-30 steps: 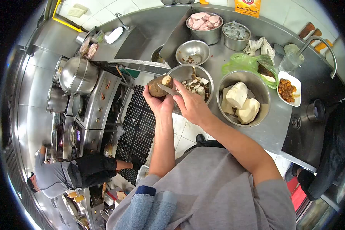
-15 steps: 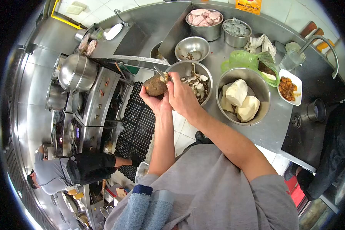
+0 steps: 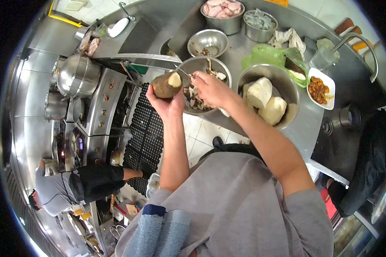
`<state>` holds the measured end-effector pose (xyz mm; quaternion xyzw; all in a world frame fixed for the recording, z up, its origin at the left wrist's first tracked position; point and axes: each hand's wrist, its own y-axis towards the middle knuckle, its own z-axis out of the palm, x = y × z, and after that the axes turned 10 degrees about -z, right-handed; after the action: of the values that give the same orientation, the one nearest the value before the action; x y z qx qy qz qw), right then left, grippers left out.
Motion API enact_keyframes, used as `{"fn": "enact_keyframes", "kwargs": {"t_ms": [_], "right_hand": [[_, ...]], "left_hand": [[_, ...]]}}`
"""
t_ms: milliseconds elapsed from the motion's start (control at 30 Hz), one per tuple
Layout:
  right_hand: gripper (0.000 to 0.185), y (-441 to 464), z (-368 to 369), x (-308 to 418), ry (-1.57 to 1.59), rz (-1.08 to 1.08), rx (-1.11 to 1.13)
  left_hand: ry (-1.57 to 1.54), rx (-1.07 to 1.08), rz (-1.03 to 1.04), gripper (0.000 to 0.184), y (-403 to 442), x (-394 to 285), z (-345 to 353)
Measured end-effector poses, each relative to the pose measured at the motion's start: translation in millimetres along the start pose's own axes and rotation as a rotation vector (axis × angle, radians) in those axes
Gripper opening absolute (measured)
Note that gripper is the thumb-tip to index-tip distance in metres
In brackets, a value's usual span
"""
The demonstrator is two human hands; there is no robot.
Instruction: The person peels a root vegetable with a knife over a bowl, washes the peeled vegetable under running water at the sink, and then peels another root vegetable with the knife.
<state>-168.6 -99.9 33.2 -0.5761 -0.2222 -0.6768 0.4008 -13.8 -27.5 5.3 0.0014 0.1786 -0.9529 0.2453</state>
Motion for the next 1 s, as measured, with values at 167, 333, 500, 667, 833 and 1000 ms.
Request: {"fn": "enact_keyframes", "kwargs": {"t_ms": [167,333,500,667,833,1000], "right_hand": [[0.035,-4,-20,-9,-0.220,0.006,0.065],[0.041,-6,-24,4,-0.482,-0.090,-0.029],[0.034,-9,-12,-15,-0.600,-0.511,-0.176],[0.052,-31,12,-4,-0.674,-0.671,-0.102],[0.054,-27,23,-3,-0.715,-0.790,-0.104],[0.053,-21,28,-5,-0.815,-0.906,-0.144]], "left_hand": [[0.229,0.080,0.028,0.043,-6,-3,-1],[0.319,0.018,0.048,0.055,-2,-7,0],[0.080,0.101,-0.083,0.049,-4,-3,4],[0.017,-0.017,-0.167,0.044,0,0,2],[0.083,-0.050,-0.171,0.043,-3,0,6],[0.156,-0.045,-0.162,0.039,-13,5,13]]}}
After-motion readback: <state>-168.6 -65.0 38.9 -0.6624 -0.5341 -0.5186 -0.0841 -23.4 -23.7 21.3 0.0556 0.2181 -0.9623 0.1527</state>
